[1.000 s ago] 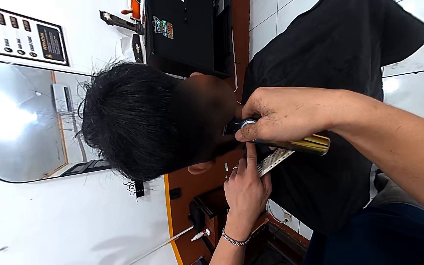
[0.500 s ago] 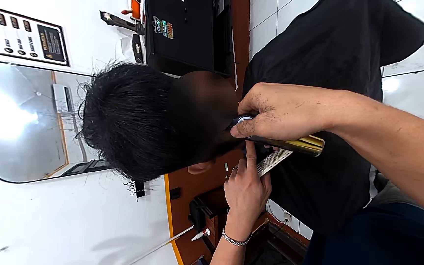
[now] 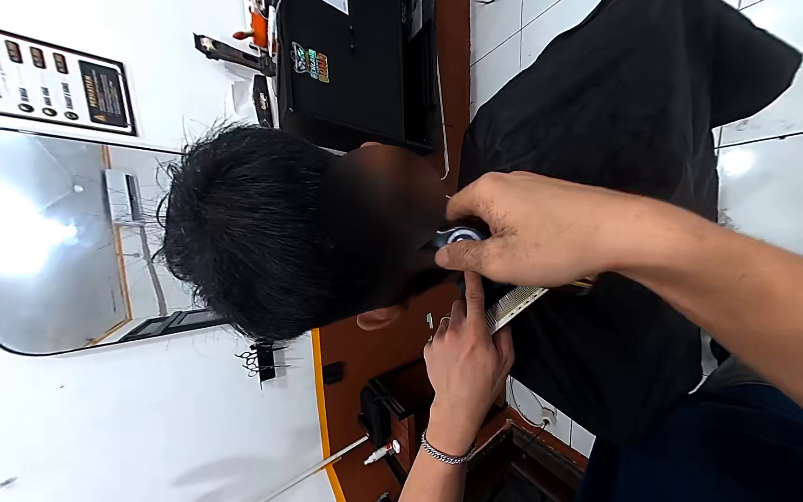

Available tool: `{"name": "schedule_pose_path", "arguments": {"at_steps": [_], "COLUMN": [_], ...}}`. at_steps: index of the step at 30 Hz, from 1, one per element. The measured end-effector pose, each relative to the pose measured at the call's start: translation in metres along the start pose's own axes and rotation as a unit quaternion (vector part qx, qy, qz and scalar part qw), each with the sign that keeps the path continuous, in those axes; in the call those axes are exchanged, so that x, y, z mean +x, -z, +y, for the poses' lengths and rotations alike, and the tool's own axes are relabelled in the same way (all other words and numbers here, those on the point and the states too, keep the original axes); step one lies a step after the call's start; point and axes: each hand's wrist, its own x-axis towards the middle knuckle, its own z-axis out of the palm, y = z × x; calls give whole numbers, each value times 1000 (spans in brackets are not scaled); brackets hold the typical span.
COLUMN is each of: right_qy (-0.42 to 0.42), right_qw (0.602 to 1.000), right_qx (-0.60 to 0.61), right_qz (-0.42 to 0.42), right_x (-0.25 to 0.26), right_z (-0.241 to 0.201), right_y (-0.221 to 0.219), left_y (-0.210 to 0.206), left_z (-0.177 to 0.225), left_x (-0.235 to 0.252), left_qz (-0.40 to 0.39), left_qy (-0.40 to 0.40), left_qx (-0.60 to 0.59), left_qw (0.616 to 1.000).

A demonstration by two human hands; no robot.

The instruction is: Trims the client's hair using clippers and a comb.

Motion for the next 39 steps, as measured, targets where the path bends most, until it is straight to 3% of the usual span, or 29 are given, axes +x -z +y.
{"name": "schedule_pose_path", "arguments": {"at_steps": [3,5,7,9,11,13,17,21,22,23,25,27,31,39], "right_qy": [128,163,152,139,151,160,132,73,64,55,1,-91,-148,-208], "right_qw": [992,979,952,912,881,866,854,769,774,807,913,971,977,965], "right_qx": [20,121,231,309,362,383,383,471,462,422,269,106,-74,-115], "right_qz": [0,27,129,232,266,278,327,427,428,408,305,193,138,113], "right_x": [0,-14,-35,-52,-65,-74,-83,-75,-71,-69,-65,-54,-35,-20], "right_z": [22,31,38,44,54,59,59,52,51,50,44,32,12,-7], "right_y": [-16,-12,0,8,6,-5,-30,-55,-62,-67,-73,-76,-83,-82], "left_y": [11,31,47,58,63,58,35,29,31,33,37,39,32,19], "left_z": [-2,-11,-30,-47,-56,-62,-66,-68,-73,-79,-94,-109,-128,-138], "left_x": [-6,-17,-29,-32,-25,-18,-16,-28,-31,-32,-30,-27,-24,-30], "left_qz": [-32,-92,-88,-24,67,111,94,79,81,93,126,143,141,139], "left_qy": [-7,-6,-6,6,16,27,26,-27,-49,-69,-97,-110,-125,-141], "left_qx": [-78,-224,-370,-446,-405,-317,-219,-198,-195,-190,-162,-118,-60,-38], "left_qw": [996,970,925,895,912,942,971,977,976,975,974,976,980,979]}}
